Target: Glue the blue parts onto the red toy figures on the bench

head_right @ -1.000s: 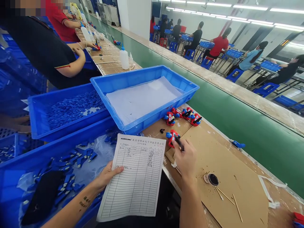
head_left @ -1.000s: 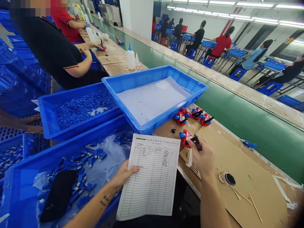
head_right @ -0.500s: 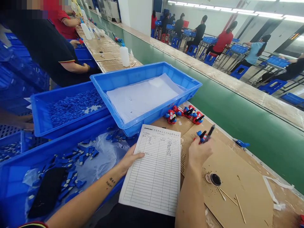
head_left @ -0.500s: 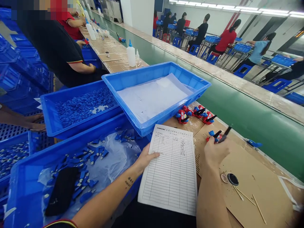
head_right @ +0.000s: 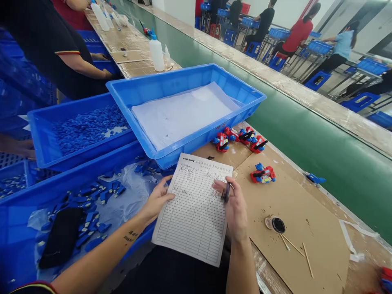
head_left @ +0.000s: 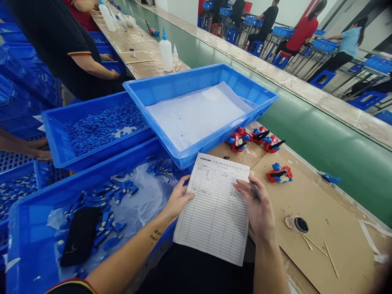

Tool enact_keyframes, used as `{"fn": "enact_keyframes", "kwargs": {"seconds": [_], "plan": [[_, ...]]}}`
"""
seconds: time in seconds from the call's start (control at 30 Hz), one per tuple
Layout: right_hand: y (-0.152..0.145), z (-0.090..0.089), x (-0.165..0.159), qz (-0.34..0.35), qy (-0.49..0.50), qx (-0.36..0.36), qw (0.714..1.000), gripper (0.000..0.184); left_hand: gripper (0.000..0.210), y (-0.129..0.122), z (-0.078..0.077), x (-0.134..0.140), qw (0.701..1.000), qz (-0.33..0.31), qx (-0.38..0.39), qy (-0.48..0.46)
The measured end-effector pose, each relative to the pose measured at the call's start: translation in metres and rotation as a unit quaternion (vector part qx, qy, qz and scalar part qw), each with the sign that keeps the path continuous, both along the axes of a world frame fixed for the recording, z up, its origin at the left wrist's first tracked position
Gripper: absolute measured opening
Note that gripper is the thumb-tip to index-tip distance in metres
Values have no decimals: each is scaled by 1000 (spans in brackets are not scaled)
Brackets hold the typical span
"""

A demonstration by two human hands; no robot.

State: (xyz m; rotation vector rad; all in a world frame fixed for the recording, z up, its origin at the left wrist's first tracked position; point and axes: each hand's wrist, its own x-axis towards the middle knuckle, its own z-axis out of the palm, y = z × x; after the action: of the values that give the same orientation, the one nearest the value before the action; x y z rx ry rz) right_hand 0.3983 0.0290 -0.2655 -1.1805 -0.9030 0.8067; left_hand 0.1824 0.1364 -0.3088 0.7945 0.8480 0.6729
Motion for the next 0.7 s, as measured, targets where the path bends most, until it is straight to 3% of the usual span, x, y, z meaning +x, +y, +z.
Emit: {"fn": "enact_keyframes", "kwargs": {"seconds": [0.07,0.2,0.37,0.47,0.57,0.7], "plan": [[0,1,8,7,5,10,1000,53,72,3,2,3,1000,-2,16,3],[-2,-1,14,-79,-61,9,995,22,71,10,3,11,999,-15,41,2],[2,-12,17,-52,-21,-27,998,50,67,13,1,20,989,-25,129,64],[4,-20,22,-56,-49,-59,995,47,58,9,-2,18,961,-16,234,149],[9,-23,26,-78,-97,-89,988,35,48,5,-4,17,909,-1,349,226],[16,-13,25,-131,-125,-83,980,29,37,13,0,24,876,15,417,243]]}}
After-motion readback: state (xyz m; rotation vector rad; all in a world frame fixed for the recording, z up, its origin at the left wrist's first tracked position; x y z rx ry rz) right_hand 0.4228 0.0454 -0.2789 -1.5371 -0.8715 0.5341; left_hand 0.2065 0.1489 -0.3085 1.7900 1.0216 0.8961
